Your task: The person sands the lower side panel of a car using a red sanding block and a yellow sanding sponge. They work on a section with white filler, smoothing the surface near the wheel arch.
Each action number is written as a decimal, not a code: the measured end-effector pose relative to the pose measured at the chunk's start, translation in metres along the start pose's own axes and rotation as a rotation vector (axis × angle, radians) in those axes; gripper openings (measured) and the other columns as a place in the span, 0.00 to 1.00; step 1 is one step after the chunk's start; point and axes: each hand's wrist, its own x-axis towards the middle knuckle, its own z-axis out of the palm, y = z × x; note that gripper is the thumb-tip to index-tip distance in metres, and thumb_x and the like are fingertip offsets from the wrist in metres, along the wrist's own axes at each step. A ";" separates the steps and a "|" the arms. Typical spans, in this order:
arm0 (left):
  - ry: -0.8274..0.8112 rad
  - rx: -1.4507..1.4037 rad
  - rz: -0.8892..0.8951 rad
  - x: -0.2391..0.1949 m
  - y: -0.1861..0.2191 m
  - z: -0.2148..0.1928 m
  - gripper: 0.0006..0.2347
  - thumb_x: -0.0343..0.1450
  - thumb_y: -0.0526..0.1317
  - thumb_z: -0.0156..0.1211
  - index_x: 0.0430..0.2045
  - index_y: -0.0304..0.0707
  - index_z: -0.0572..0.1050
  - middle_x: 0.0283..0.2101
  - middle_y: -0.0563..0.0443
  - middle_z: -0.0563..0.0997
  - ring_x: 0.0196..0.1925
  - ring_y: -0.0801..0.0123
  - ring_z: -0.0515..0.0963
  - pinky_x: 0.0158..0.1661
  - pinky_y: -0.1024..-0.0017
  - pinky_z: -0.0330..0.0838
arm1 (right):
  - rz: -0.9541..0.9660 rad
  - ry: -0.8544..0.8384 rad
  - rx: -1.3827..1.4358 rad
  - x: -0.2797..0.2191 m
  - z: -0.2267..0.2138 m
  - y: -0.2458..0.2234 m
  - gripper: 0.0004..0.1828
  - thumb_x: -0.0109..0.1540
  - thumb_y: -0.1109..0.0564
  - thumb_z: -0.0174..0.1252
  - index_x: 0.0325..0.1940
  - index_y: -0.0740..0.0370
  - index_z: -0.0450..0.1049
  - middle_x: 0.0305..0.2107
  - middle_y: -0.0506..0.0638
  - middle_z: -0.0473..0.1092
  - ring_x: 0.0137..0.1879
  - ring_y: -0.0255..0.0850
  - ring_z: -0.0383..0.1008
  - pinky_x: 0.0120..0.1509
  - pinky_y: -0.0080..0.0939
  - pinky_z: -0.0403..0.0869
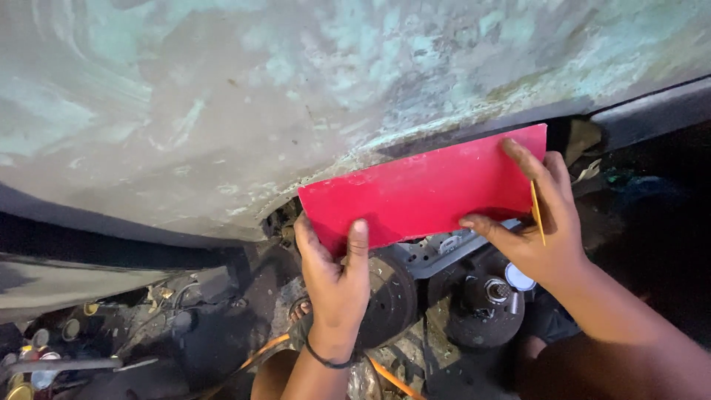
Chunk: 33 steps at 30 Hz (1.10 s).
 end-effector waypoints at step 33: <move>0.099 0.165 -0.098 0.037 -0.034 0.059 0.25 0.66 0.53 0.63 0.52 0.37 0.70 0.48 0.44 0.86 0.49 0.61 0.89 0.46 0.68 0.85 | -0.042 0.130 -0.016 0.036 0.010 0.044 0.43 0.56 0.59 0.78 0.73 0.67 0.69 0.40 0.52 0.58 0.45 0.44 0.59 0.52 0.40 0.66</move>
